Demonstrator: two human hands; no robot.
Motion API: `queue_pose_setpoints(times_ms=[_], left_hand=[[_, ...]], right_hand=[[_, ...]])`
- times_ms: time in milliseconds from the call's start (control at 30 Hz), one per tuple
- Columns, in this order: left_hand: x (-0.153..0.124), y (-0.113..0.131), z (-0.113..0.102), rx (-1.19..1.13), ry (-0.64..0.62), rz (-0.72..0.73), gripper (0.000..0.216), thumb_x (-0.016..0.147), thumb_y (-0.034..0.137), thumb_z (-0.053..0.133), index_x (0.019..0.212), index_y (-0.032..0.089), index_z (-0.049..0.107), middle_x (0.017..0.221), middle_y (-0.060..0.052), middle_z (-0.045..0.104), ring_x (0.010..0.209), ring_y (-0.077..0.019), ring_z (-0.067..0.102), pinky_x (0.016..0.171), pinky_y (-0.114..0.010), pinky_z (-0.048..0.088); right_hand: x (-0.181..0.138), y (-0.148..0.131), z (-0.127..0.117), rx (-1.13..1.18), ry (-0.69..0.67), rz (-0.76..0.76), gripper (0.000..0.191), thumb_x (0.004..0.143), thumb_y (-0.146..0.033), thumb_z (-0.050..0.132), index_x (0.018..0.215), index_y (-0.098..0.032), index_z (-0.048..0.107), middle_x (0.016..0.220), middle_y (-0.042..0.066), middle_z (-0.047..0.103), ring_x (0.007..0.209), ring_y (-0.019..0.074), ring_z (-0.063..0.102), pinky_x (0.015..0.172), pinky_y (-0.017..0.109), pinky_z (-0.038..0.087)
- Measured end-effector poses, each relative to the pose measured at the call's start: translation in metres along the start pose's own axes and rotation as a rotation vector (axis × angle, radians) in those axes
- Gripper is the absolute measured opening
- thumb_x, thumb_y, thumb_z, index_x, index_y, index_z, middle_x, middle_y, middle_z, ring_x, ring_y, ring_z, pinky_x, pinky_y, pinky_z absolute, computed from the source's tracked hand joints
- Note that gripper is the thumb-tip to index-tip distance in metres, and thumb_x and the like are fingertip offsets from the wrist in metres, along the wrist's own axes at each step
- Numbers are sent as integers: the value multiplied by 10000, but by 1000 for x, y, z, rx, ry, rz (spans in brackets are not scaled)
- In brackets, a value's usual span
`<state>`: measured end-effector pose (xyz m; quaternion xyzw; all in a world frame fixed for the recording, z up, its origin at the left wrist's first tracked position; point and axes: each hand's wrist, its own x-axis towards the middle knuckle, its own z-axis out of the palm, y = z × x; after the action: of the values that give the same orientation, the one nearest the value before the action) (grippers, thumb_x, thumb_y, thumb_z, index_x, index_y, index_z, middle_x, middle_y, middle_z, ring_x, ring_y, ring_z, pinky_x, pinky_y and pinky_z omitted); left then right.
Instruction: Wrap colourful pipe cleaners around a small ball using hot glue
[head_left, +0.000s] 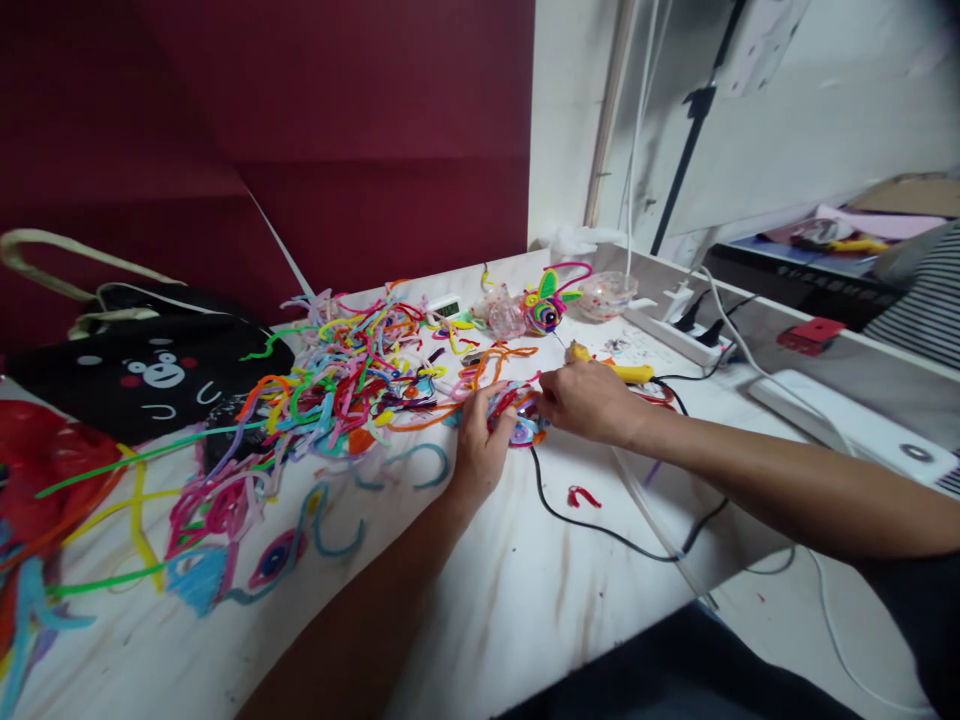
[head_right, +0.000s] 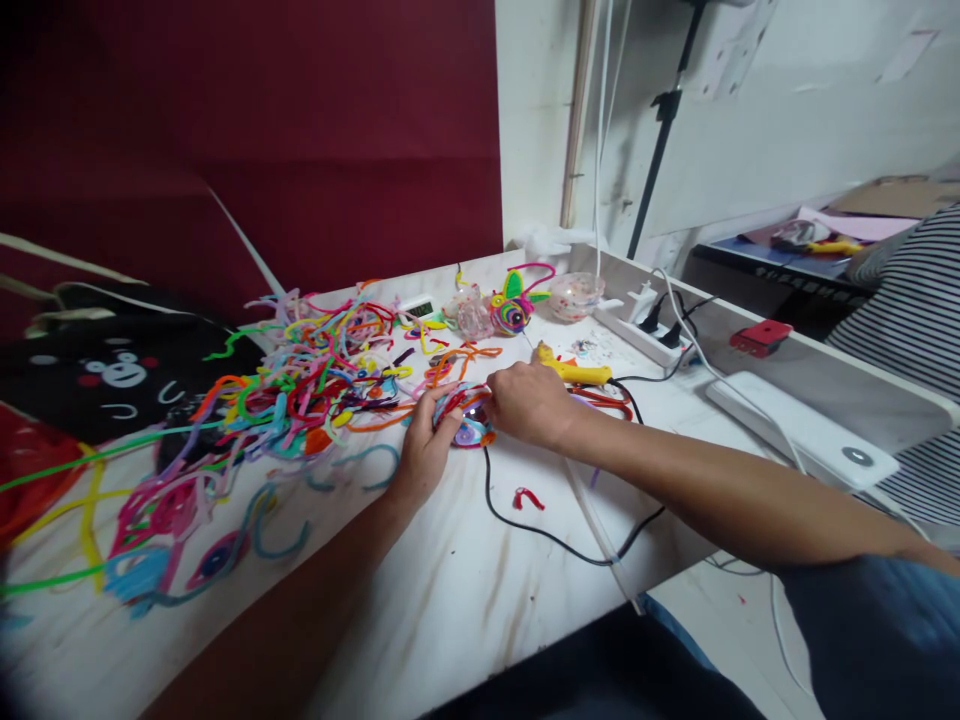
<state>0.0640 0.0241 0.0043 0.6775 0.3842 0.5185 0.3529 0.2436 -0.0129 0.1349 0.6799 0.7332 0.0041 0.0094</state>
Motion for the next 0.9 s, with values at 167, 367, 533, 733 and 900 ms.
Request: queue_pose_setpoints(times_ms=[167, 367, 533, 733, 900], left_hand=[[-1, 0, 0, -6, 3, 0, 312, 1058, 306, 734, 1369, 295, 755, 1459, -106, 830, 1481, -326, 743, 1335, -525, 562], [0, -1, 0, -34, -7, -9, 310, 1053, 311, 742, 1362, 307, 765, 1458, -102, 829, 1479, -332, 730, 1350, -543, 549], [0, 0, 0, -24, -12, -4, 313, 1050, 311, 730, 1360, 291, 767, 1458, -104, 832, 1475, -323, 731, 1342, -525, 551], [0, 2, -1, -6, -15, 2, 315, 1057, 318, 727, 1367, 274, 757, 1454, -116, 834, 1474, -330, 741, 1336, -533, 553], [-1, 2, -1, -3, -13, -14, 312, 1059, 312, 733, 1368, 283, 758, 1460, -110, 836, 1478, -327, 740, 1332, -534, 558]], right_hand=[[-3, 3, 7, 5, 28, -68, 267, 1107, -275, 694, 1060, -169, 934, 927, 203, 896, 852, 311, 819, 726, 364, 487], [2, 18, 5, 74, 4, -177, 238, 1070, -246, 712, 967, -171, 913, 836, 181, 865, 786, 299, 800, 726, 368, 539], [12, 30, -12, 164, -101, -259, 245, 1014, -141, 694, 858, -189, 876, 799, 108, 862, 754, 224, 773, 725, 312, 528], [15, 50, -21, 359, -224, -238, 372, 977, -15, 590, 1123, -148, 906, 782, 46, 869, 660, 167, 760, 675, 267, 545], [12, 80, 6, 642, -70, -342, 298, 1011, -137, 676, 1247, -184, 851, 957, 69, 912, 838, 195, 826, 794, 301, 631]])
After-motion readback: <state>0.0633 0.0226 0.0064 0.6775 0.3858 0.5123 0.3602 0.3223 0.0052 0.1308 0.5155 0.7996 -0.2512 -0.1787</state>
